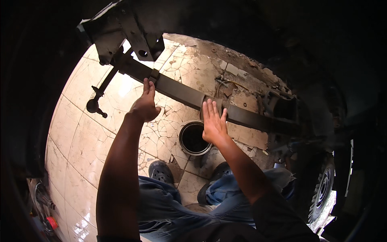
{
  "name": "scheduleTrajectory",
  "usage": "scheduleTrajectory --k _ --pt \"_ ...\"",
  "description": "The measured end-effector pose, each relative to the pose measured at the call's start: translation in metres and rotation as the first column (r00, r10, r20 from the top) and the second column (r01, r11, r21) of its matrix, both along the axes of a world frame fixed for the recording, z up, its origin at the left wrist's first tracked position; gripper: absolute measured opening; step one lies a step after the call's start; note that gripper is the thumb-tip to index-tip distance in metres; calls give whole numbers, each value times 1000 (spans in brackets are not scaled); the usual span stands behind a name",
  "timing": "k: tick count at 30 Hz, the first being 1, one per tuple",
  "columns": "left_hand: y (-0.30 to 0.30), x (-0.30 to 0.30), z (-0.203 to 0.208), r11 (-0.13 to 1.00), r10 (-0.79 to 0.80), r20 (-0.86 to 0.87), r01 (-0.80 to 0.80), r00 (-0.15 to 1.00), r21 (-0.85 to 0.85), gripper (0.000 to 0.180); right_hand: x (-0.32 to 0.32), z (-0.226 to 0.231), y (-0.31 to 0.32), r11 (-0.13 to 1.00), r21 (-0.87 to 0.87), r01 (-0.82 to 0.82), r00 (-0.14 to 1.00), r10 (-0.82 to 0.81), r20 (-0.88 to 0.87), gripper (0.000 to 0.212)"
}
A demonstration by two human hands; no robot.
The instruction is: The person repeatedly wipes a long metal beam with their hands, moving along its length and returning to earlier sections. The hands contact the beam directly without visible tools. The beam remains in place under the vehicle throughout the clip.
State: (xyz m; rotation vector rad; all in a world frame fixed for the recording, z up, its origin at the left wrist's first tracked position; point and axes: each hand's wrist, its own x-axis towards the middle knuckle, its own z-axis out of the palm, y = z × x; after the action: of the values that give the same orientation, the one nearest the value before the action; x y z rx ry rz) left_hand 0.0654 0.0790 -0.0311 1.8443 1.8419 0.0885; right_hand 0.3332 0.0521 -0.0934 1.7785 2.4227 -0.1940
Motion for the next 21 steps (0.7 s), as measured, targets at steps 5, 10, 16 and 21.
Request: scheduleTrajectory --k 5,10,16,21 --pt "2 8 2 1000 12 20 -11 1000 -23 103 11 -14 1 997 78 -22 999 24 -24 100" --pt "2 6 3 1000 -10 17 10 1000 15 102 -1 -7 12 998 51 47 998 -45 -52 98" --pt "1 -3 -5 996 -7 41 4 999 88 100 31 -17 -24 982 89 165 985 -169 41 98" --pt "2 5 7 999 30 29 -29 999 -26 99 36 -2 26 962 5 273 957 -272 105 101"
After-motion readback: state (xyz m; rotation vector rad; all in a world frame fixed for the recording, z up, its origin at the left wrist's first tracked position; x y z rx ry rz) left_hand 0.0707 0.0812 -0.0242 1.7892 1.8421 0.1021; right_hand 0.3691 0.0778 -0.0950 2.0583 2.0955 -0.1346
